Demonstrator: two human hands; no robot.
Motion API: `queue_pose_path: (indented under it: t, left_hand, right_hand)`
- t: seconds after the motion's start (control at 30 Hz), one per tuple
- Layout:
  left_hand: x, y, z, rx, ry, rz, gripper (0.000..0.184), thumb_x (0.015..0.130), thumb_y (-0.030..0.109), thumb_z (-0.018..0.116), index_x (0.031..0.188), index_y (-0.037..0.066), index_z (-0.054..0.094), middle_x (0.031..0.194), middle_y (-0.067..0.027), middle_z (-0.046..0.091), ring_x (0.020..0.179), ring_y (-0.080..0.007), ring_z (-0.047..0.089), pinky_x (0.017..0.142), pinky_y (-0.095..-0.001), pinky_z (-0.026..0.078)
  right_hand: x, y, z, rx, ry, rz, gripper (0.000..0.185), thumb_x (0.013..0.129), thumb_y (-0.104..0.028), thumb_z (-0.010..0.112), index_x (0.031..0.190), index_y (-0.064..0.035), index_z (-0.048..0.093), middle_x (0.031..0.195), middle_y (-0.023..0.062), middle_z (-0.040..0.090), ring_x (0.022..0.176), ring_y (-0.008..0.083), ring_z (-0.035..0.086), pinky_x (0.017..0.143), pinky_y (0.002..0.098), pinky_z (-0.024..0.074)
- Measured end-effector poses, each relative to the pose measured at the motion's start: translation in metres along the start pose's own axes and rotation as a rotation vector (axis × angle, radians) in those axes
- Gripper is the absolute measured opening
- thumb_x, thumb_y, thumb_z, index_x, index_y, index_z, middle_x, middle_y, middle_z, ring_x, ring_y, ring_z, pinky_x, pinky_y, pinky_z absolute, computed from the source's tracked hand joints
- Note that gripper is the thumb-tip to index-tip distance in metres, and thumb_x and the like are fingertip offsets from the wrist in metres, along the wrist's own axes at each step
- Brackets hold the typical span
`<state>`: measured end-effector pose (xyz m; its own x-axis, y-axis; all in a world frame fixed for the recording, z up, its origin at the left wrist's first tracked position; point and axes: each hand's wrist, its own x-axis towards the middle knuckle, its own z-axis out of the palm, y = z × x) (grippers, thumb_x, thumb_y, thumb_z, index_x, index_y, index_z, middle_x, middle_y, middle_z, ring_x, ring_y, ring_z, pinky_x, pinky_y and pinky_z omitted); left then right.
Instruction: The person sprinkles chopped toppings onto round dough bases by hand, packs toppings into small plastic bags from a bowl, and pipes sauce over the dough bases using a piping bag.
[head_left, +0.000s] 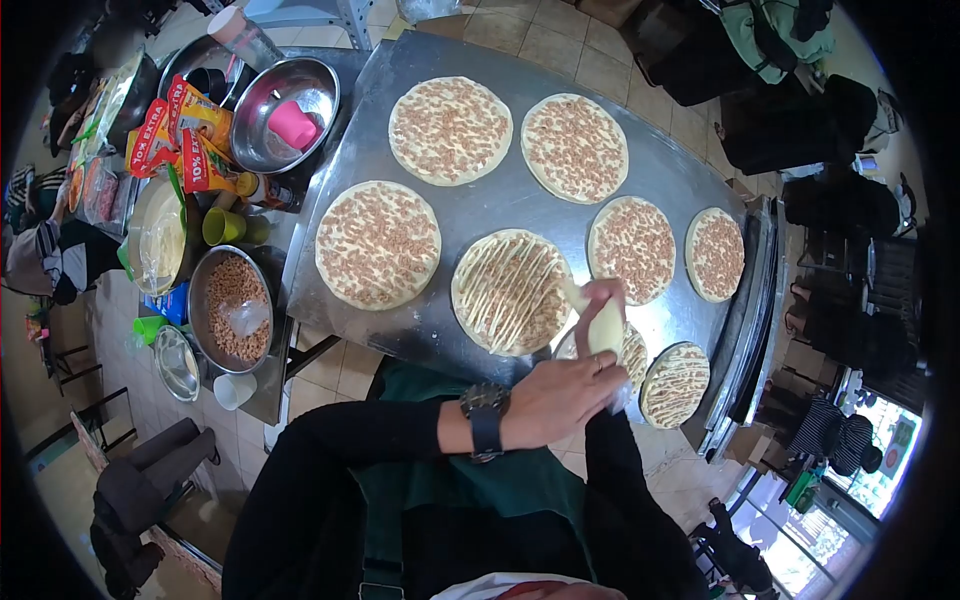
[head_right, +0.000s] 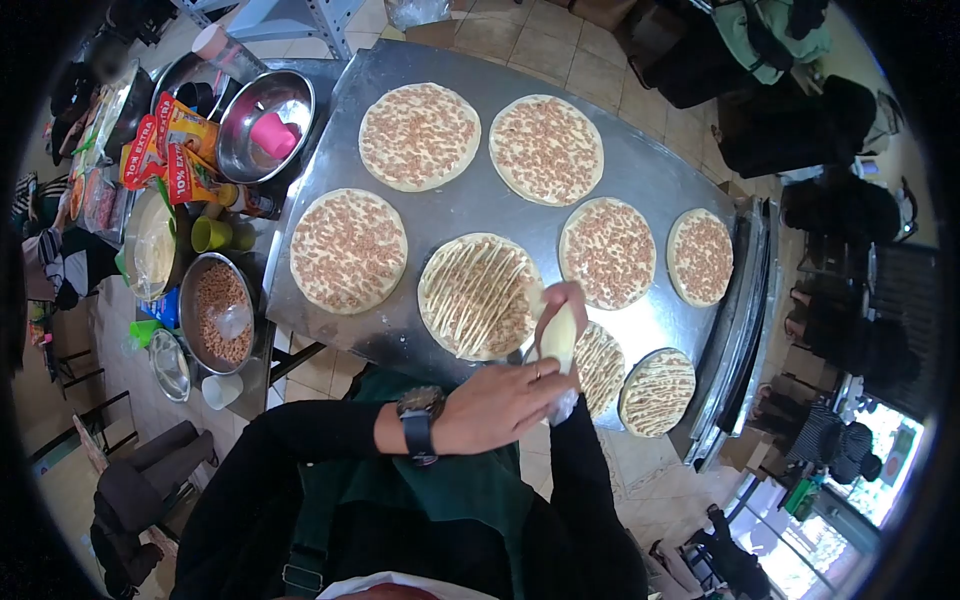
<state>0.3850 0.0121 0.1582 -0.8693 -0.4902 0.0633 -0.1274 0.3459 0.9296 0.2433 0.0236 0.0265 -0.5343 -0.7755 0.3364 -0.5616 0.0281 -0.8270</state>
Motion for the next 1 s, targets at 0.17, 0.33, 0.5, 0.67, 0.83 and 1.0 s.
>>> queue_pose_path:
  t: [0.17, 0.33, 0.5, 0.67, 0.83, 1.0]
  left_hand:
    - [0.004, -0.002, 0.003, -0.026, 0.006, 0.003, 0.028, 0.083, 0.012, 0.052, 0.110, 0.006, 0.047, 0.099, -0.0105, 0.050, 0.081, -0.0281, 0.056, 0.066, -0.0390, 0.046]
    - [-0.023, 0.009, 0.008, -0.082, -0.105, 0.035, 0.027, 0.084, 0.014, 0.051, 0.109, 0.004, 0.047, 0.103, -0.0114, 0.050, 0.084, -0.0281, 0.056, 0.065, -0.0388, 0.047]
    - [-0.013, 0.007, 0.010, -0.027, -0.079, 0.052, 0.029, 0.084, 0.014, 0.052, 0.111, 0.004, 0.047, 0.104, -0.0120, 0.050, 0.084, -0.0277, 0.057, 0.066, -0.0376, 0.047]
    - [0.009, -0.002, 0.008, 0.003, -0.050, 0.006, 0.028, 0.084, 0.014, 0.051, 0.110, 0.005, 0.047, 0.102, -0.0108, 0.050, 0.080, -0.0284, 0.056, 0.064, -0.0387, 0.046]
    - [-0.009, 0.003, 0.014, -0.090, -0.078, 0.062, 0.025, 0.084, 0.013, 0.051, 0.107, 0.005, 0.047, 0.100, -0.0111, 0.049, 0.080, -0.0286, 0.056, 0.063, -0.0387, 0.046]
    - [-0.018, 0.008, 0.017, -0.052, -0.131, 0.080, 0.025, 0.084, 0.014, 0.051, 0.108, 0.005, 0.047, 0.100, -0.0112, 0.049, 0.078, -0.0275, 0.057, 0.063, -0.0375, 0.047]
  right_hand:
    - [0.001, -0.004, -0.005, -0.014, -0.023, 0.058, 0.037, 0.095, -0.035, 0.041, 0.075, -0.0049, 0.048, 0.062, 0.0073, 0.047, 0.057, 0.0191, 0.047, 0.055, 0.0307, 0.0389]
    - [-0.065, -0.032, -0.026, -0.106, -0.301, 0.166, 0.032, 0.094, -0.033, 0.043, 0.076, -0.0065, 0.048, 0.063, 0.0056, 0.049, 0.057, 0.0181, 0.048, 0.055, 0.0313, 0.0395]
    - [-0.042, -0.023, -0.022, -0.013, -0.169, 0.185, 0.028, 0.094, -0.026, 0.044, 0.075, -0.0058, 0.047, 0.062, 0.0046, 0.046, 0.056, 0.0162, 0.045, 0.054, 0.0299, 0.0377]
    - [-0.002, 0.005, -0.013, 0.047, -0.024, 0.099, 0.035, 0.095, -0.035, 0.040, 0.075, -0.0057, 0.045, 0.067, 0.0042, 0.045, 0.064, 0.0149, 0.044, 0.062, 0.0282, 0.0369]
    - [-0.049, -0.004, -0.025, -0.065, -0.133, 0.164, 0.033, 0.094, -0.031, 0.041, 0.073, -0.0063, 0.047, 0.062, 0.0062, 0.047, 0.057, 0.0189, 0.047, 0.055, 0.0308, 0.0394]
    - [-0.069, -0.012, -0.030, -0.002, -0.111, 0.145, 0.038, 0.095, -0.036, 0.039, 0.073, -0.0060, 0.047, 0.062, 0.0061, 0.048, 0.058, 0.0192, 0.048, 0.056, 0.0311, 0.0395]
